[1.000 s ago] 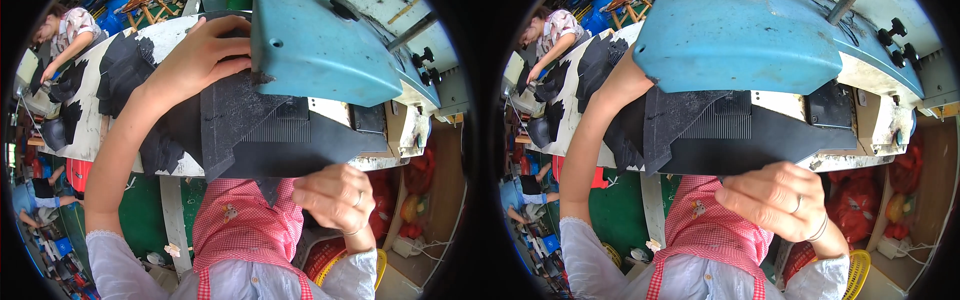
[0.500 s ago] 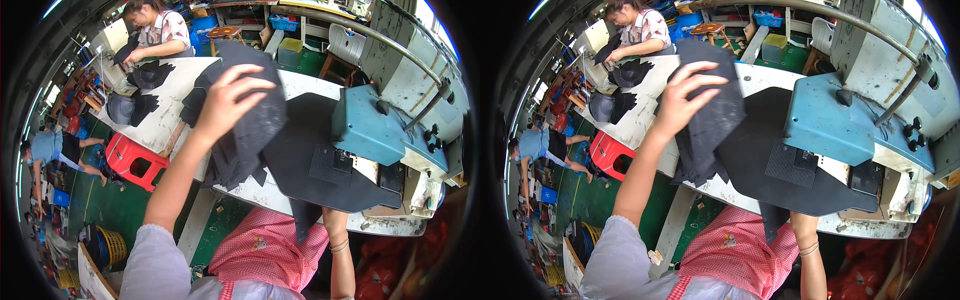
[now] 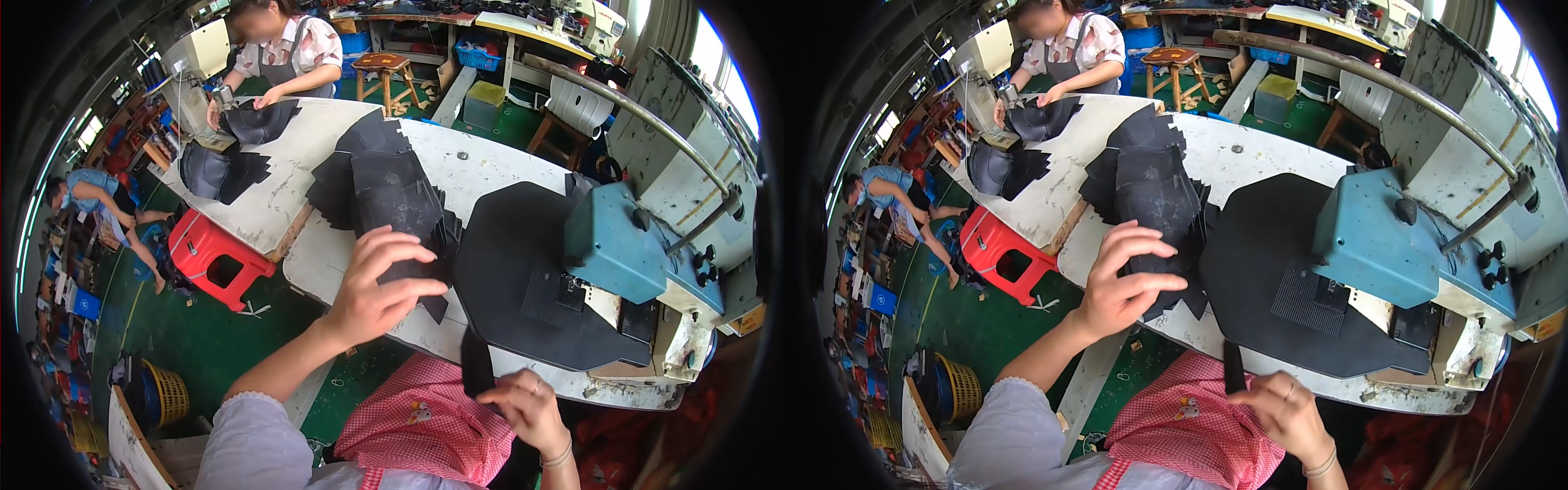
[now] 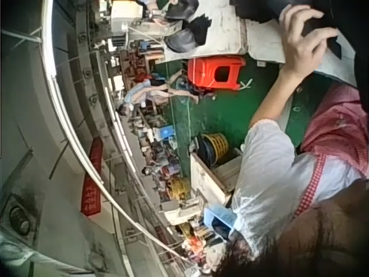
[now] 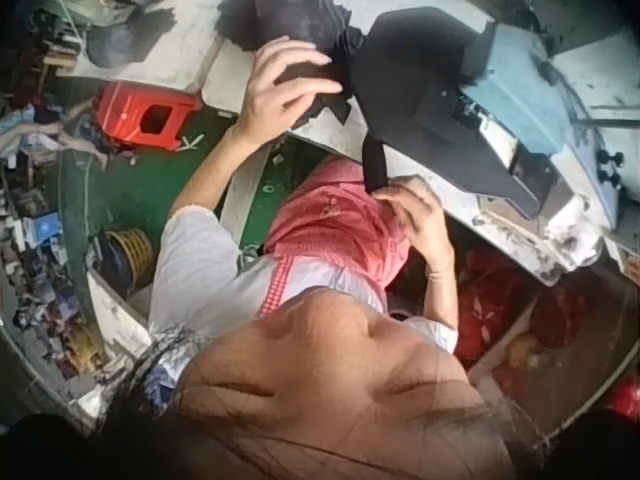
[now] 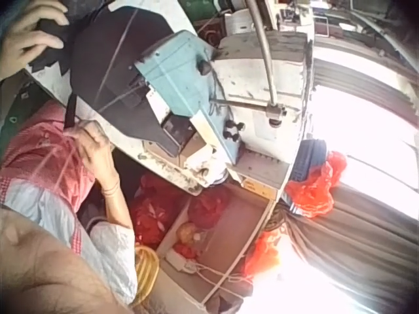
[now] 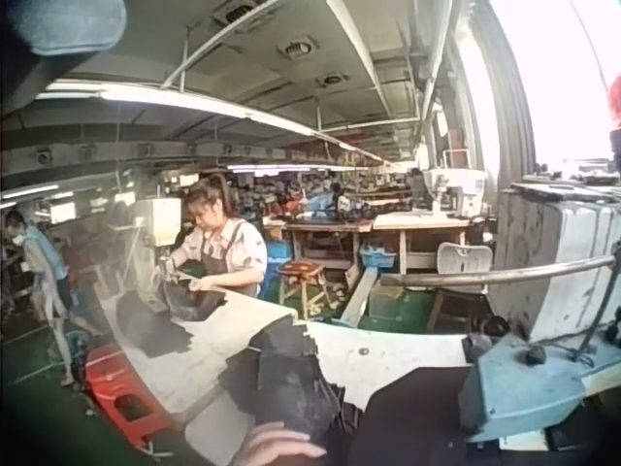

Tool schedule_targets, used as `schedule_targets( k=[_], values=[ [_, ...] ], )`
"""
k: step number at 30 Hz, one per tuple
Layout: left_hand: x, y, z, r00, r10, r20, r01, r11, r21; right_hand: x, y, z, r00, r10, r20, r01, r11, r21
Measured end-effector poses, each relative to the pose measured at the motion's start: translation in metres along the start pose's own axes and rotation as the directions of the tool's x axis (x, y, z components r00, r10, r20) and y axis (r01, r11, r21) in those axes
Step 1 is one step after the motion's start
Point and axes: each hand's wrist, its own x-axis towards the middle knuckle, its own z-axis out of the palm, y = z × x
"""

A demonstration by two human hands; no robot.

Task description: Aligning and feeding shoe material pieces into a specialized stitching machine.

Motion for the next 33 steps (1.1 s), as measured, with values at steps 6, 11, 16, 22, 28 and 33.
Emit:
schedule_targets(
  k=[6, 11, 16, 22, 28, 33],
  values=[
    [0.031, 0.056, -0.019, 0.982, 0.113, -0.151, -0.147, 0.961, -0.233, -0.001, -0.050, -0.035, 0.912, -0.029, -0.410, -0.057, 0.979, -0.197],
    [0.052, 0.077, 0.048, 0.941, 0.035, 0.335, 0.090, 0.933, -0.349, 0.027, -0.034, -0.038, 0.846, 0.179, -0.502, -0.334, 0.912, -0.239],
    [0.058, 0.064, 0.064, 0.878, 0.082, 0.471, -0.038, 0.994, -0.103, 0.038, -0.016, -0.042, 0.880, 0.074, -0.470, -0.265, 0.897, -0.355],
    [0.072, 0.052, 0.072, 0.847, 0.161, 0.507, -0.066, 0.977, -0.201, 0.039, -0.011, -0.045, 0.862, 0.072, -0.503, -0.279, 0.894, -0.350],
    [0.082, 0.049, 0.069, 0.836, 0.183, 0.517, -0.061, 0.968, -0.243, 0.039, -0.012, -0.049, 0.872, 0.096, -0.481, -0.287, 0.895, -0.342],
    [0.092, 0.039, 0.073, 0.820, 0.228, 0.525, -0.085, 0.955, -0.283, 0.039, -0.010, -0.054, 0.886, 0.097, -0.453, -0.275, 0.897, -0.347]
  ],
)
